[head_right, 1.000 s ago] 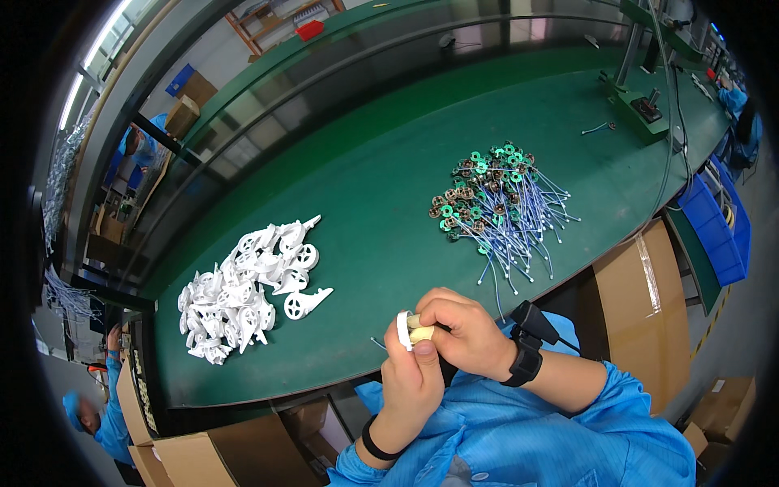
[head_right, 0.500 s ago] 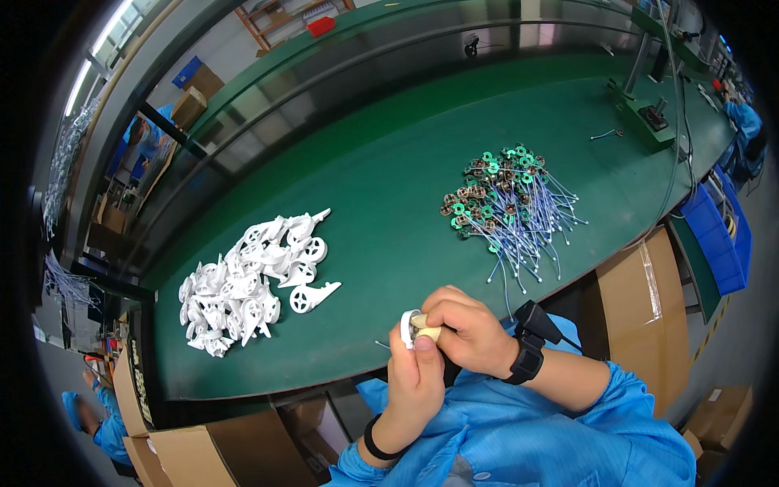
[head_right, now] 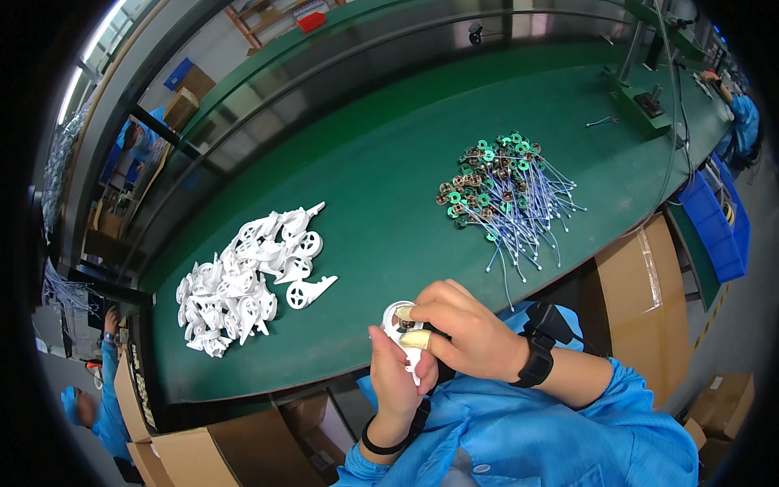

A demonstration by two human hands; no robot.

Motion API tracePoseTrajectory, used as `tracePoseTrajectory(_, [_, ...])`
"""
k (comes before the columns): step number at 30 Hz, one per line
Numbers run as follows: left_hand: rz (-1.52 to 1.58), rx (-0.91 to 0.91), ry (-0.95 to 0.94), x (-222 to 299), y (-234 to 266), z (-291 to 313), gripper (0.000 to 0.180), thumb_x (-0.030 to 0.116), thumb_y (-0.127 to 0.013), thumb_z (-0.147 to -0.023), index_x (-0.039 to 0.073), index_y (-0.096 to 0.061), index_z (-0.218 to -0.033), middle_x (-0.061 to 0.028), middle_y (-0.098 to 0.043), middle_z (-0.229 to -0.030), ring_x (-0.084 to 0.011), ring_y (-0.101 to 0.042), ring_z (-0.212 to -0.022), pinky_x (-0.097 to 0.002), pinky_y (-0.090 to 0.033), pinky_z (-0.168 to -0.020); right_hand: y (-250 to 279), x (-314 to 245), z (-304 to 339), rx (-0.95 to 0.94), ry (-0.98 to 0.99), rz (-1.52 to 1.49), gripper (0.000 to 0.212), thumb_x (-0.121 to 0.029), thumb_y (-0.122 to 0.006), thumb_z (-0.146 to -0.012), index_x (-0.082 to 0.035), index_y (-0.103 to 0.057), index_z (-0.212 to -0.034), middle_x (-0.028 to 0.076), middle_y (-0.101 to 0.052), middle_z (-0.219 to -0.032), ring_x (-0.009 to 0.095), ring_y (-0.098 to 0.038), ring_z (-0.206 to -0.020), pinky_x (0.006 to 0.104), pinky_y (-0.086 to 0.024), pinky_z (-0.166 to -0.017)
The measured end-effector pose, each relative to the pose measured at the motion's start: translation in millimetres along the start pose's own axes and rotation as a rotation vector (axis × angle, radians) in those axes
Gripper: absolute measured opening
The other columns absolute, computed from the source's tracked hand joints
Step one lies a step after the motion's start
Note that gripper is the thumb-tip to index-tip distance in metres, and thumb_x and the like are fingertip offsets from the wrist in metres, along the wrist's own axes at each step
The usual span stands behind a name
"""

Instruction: Assembling small plastic components by inserting wires and electronic parts.

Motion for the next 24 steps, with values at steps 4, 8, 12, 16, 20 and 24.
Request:
tracePoseTrajectory(4, [0.079,-0.017,0.035,2.4,2.7,0.3,0.066,0.056,-0.012,-0.099,0.003,-0.043,-0.121,-0.0016,-0.040,-0.051,-0.0089,-0.032,-0.033,-0.0219,-0.025,-0.030,1.2,-6.9,1.9,0.007,-0.052,-0.015,0.030,0.001,-0.065,-0.077,0.001,-0.060,-0.107,0.014,-0.055,-0.098,0.030,-0.054,-0.090,0.0362,-0.045,-0.081])
tracePoseTrajectory(8, [0.014,-0.014,-0.001,5.5,0.3,-1.5,0.067,0.055,-0.012,-0.099,0.002,-0.042,-0.126,-0.0015,-0.040,-0.051,-0.0083,-0.032,-0.034,-0.0217,-0.025,-0.031,2.7,-5.2,2.0,0.008,-0.037,0.016,0.030,0.000,-0.066,-0.076,0.001,-0.060,-0.105,0.013,-0.056,-0.097,0.030,-0.054,-0.089,0.0363,-0.045,-0.080])
tracePoseTrajectory(12, [-0.059,0.049,-0.063,-3.1,-1.9,0.3,0.065,0.054,-0.016,-0.100,0.001,-0.042,-0.127,-0.0013,-0.040,-0.050,-0.0069,-0.033,-0.035,-0.0210,-0.025,-0.031,0.4,-12.0,2.4,0.043,0.064,0.198,0.028,0.002,-0.066,-0.073,0.000,-0.060,-0.100,0.013,-0.057,-0.096,0.030,-0.055,-0.085,0.0362,-0.045,-0.077])
tracePoseTrajectory(16, [-0.197,0.065,-0.231,-5.1,-6.5,3.3,0.060,0.051,-0.025,-0.100,0.000,-0.042,-0.127,-0.0004,-0.048,-0.063,-0.0041,-0.038,-0.043,-0.0182,-0.027,-0.037,0.3,-11.9,4.5,0.124,0.070,0.191,0.023,0.004,-0.065,-0.071,-0.001,-0.059,-0.093,0.012,-0.058,-0.092,0.030,-0.055,-0.081,0.0370,-0.045,-0.074])
tracePoseTrajectory(20, [-0.508,0.052,-0.367,-3.3,-5.6,9.1,0.057,0.048,-0.028,-0.100,-0.001,-0.041,-0.126,-0.0006,-0.051,-0.080,-0.0028,-0.042,-0.054,-0.0167,-0.031,-0.045,2.7,-9.1,5.4,0.106,0.052,0.105,0.020,0.007,-0.062,-0.072,-0.001,-0.059,-0.090,0.011,-0.058,-0.088,0.030,-0.056,-0.079,0.0372,-0.046,-0.071])
tracePoseTrajectory(24, [-0.708,0.110,-0.446,-2.8,-7.3,9.3,0.057,0.048,-0.028,-0.100,-0.002,-0.040,-0.126,-0.0009,-0.051,-0.080,-0.0030,-0.043,-0.056,-0.0171,-0.031,-0.046,1.5,2.8,5.8,0.044,-0.024,-0.045,0.018,0.009,-0.059,-0.073,0.000,-0.058,-0.089,0.012,-0.058,-0.086,0.031,-0.056,-0.079,0.0371,-0.046,-0.069])
Point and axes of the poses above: each hand's wrist, its own z-axis away from the middle knuckle, its own y-axis out of the back of the hand, x = y × z, the point moved 3 cm from there along -z, towards the middle knuckle
